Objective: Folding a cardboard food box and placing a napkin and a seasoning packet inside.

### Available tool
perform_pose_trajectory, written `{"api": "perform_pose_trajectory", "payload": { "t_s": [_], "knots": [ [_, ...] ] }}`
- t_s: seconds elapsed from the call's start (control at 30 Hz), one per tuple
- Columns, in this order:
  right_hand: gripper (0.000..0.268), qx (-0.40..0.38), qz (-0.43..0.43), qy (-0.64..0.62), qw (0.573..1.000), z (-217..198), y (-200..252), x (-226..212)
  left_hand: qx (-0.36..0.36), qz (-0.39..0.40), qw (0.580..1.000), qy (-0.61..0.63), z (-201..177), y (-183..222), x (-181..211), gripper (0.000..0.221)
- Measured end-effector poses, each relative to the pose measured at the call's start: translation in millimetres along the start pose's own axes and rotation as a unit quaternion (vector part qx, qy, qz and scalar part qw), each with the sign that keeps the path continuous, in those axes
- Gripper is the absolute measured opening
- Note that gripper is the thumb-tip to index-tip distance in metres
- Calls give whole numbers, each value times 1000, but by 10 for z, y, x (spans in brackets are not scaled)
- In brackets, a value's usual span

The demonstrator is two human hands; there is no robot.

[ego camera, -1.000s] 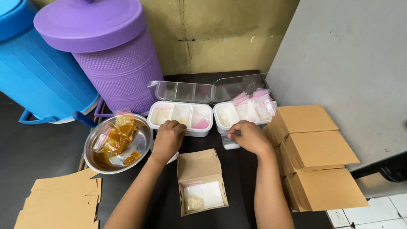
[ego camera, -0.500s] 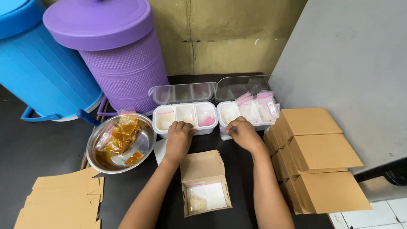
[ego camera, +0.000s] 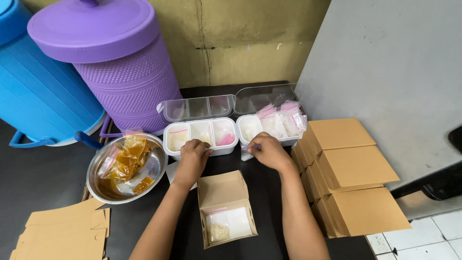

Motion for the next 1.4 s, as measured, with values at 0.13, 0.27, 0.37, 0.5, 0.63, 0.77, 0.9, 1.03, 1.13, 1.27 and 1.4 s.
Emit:
{"api": "perform_pose_trajectory", "payload": {
  "t_s": [0.13, 0.27, 0.37, 0.5, 0.63, 0.77, 0.9, 1.03, 1.13, 1.27, 1.4],
  "knots": [
    [18, 9, -9, -31, 999, -149, 169, -253, -1, -55, 989, 138, -589, -61, 354, 25],
    [14, 38, -52, -106, 992, -254, 363, -519, -14, -55, 965, 257, -1212, -102, 834, 15],
    [15, 1, -60, -221, 973, -163, 382, -471, -25, -86, 924, 372, -1691, -63, 1171, 47],
    [12, -47, -68, -317, 945, -39, 486, -469, -51, -125, 882, 451, -1575, 14, 1227, 31],
    [10, -114, -91, -328, 934, -9, 656, -742, -6, -163, 840, 517, -1354, 153, 1131, 15],
    [12, -87, -93, -321, 939, 61, 607, -673, 28, -156, 850, 503, -1357, 179, 964, 3],
    [13, -72, -103, -307, 943, -4, 648, -788, 37, -159, 846, 508, -1425, 188, 957, 5],
    [10, -51, -143, -290, 945, -17, 696, -851, 55, -167, 832, 527, -1425, 227, 970, 6],
    [8, -34, -159, -277, 947, -7, 701, -811, 60, -154, 830, 532, -1381, 259, 1008, 7],
    [6, -12, -172, -263, 949, -40, 766, -862, 90, -116, 847, 510, -1495, 235, 1088, 3],
    [10, -10, -170, -248, 954, -7, 814, -890, 102, -94, 855, 500, -1575, 230, 1140, 2]
  ]
}}
Point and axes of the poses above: each hand's wrist, its own y-axis away from the middle knuckle, its own z-axis out of the palm, x = y × z, the point moved 4 cm from there along -y, towards the middle knuckle, and after that the axes turned 8 degrees about z, right-handed, at the moved point
